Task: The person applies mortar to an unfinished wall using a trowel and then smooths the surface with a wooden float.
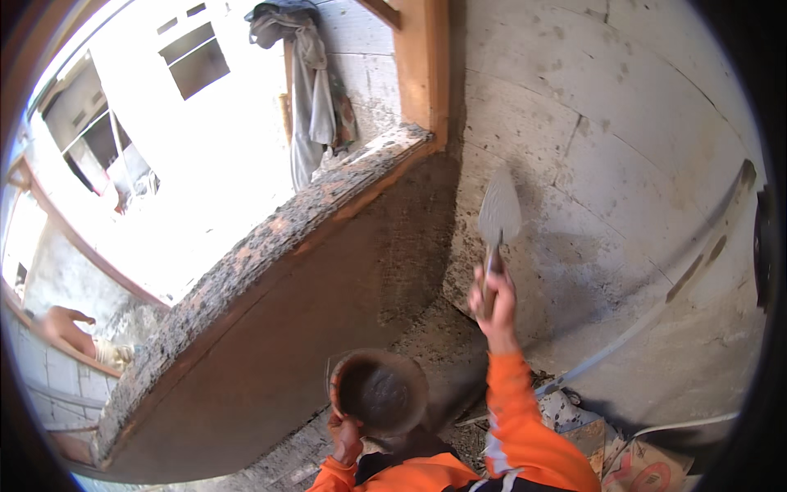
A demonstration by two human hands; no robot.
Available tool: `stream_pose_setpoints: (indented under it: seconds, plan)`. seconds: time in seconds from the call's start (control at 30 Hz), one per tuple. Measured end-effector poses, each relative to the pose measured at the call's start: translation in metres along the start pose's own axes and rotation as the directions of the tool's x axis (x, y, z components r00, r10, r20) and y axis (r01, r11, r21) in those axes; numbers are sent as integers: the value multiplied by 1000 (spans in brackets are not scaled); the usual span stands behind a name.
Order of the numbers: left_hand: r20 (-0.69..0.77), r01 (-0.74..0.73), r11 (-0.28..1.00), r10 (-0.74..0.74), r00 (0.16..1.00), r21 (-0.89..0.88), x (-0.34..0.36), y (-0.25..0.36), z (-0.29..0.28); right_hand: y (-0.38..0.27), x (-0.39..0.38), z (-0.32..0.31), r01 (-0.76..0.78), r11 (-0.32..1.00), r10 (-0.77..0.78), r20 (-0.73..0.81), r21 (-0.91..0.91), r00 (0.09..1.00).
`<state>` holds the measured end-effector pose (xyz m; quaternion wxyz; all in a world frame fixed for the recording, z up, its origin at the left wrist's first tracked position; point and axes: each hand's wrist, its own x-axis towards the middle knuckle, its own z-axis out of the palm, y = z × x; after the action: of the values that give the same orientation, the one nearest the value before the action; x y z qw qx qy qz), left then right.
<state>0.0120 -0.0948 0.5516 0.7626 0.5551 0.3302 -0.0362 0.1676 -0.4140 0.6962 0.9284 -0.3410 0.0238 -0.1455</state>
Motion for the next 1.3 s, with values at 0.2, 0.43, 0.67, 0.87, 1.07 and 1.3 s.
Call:
stream_pose_setpoints:
  seconds: [0.2, 0.43, 0.67, 0.87, 1.07, 1.3]
  plan:
    - [77, -161, 983, 155, 985, 85, 8, -14, 37, -3, -131, -31, -277, -57, 811, -207, -959, 548]
    - [301, -237, 969, 206, 931, 70, -9, 3, 74, 44, -171, -81, -847, 224, 938, -128, -483, 321]
    - [376, -136, 988, 98, 921, 73, 9, 11, 80, 78, -198, -90, -852, 378, 775, 379, 362, 505]
    - [336, 148, 983, -103, 936, -111, 19, 9, 66, 51, -224, -48, -511, 451, 367, 369, 732, 854]
    - [209, 47, 994, -26, 978, -98, 22, 22, 0, 15, -145, 40, 345, 932, -361, -375, -112, 854]
    - [236, -55, 996, 69, 969, -67, 23, 3, -33, 39, 61, -29, 387, 180, -925, -22, -904, 379]
